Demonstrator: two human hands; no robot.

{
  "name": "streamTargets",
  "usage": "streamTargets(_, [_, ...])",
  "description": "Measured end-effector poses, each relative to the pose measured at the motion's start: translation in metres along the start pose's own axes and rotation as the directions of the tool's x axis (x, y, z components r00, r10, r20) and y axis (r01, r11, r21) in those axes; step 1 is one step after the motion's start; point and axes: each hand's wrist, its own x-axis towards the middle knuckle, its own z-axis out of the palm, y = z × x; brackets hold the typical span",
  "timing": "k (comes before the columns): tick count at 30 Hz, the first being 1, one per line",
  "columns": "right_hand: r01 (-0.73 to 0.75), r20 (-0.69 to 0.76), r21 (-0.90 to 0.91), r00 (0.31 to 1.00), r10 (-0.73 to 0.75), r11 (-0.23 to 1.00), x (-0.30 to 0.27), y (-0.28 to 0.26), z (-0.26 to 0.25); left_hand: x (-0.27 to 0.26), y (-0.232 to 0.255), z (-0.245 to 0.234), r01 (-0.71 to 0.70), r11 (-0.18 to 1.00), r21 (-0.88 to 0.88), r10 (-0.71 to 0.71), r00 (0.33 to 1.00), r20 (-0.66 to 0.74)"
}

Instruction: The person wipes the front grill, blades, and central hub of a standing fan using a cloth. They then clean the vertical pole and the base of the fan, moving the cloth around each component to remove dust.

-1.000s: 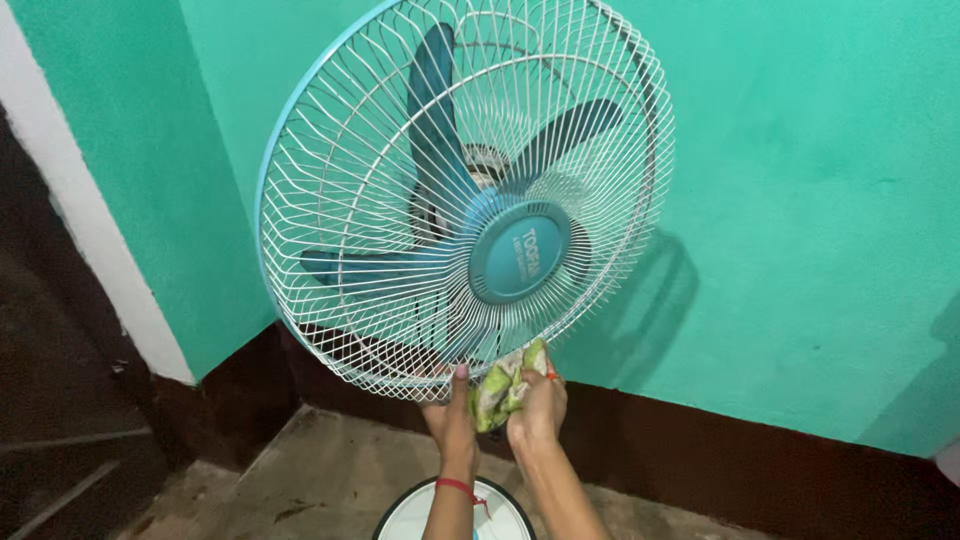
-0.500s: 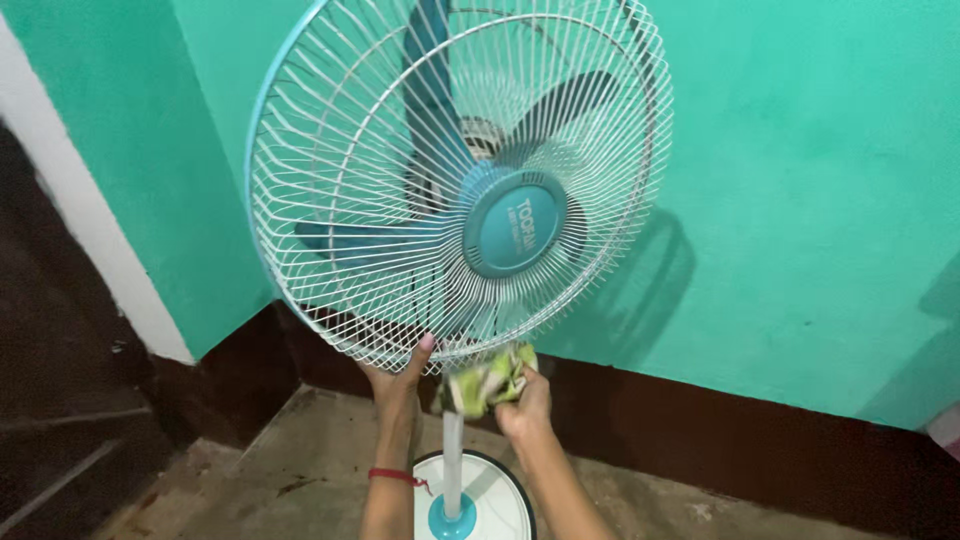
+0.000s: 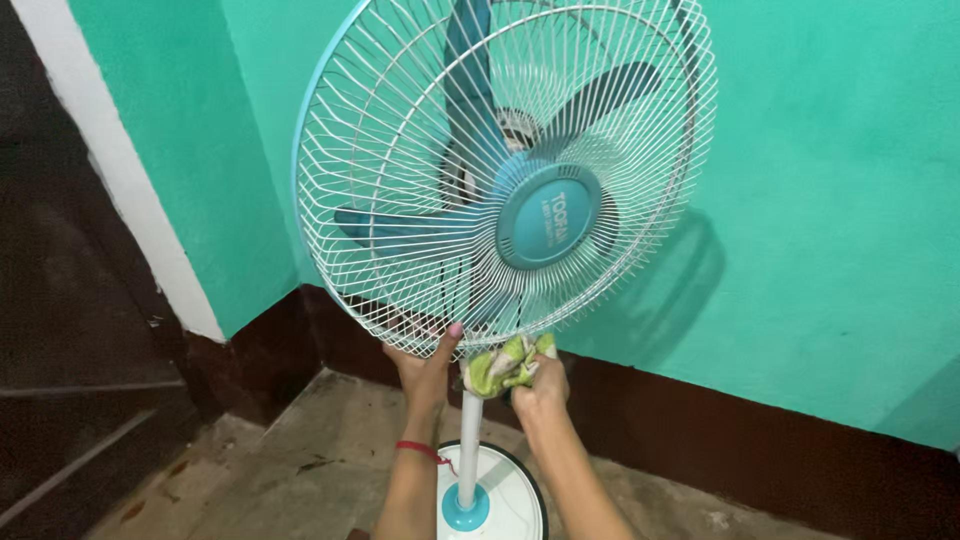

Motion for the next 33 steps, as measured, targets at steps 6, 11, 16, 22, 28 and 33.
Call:
streamTargets(6, [0.103, -0.093, 0.005, 0.99, -0.102, 0.995, -0.026, -0.001, 0.026, 0.0, -0.005, 0.001, -0.089, 0.996, 0.027, 0.089, 0.996, 0.015])
streamTargets(11, [0.406, 0.034, -0.094, 0.914, -0.405, 0.909, -0.056, 0.011, 0.043, -0.001, -0.009, -0.003, -0.031, 0.996, 0.084, 0.03, 0.999, 0.015])
streamTargets(16, [0.161, 0.127, -0.053, 0.98, -0.153, 0.986, -0.064, -0.009, 0.01, 0.001, 0.005, -0.004, -0.024, 0.994, 0.107, 0.019, 0.998, 0.054])
streamTargets(22, [-0.147, 0.105, -0.024, 0.983, 0.148, 0.989, -0.025, 0.01, -0.054, 0.017, 0.024, -0.027, 0.11, 0.987, 0.12, -0.133, 0.969, 0.209])
streamTargets(28, [-0.218, 0.23, 0.062, 0.953, 0.199, 0.974, 0.026, 0.044, -0.043, 0.012, 0.043, -0.019, 0.053, 0.989, 0.139, -0.076, 0.984, 0.16])
streamTargets(33, [-0.231, 0.184, 0.064, 0.959, 0.216, 0.971, 0.011, 0.044, -0.025, 0.005, 0.059, -0.015, 0.088, 0.995, -0.045, -0.073, 0.962, 0.263])
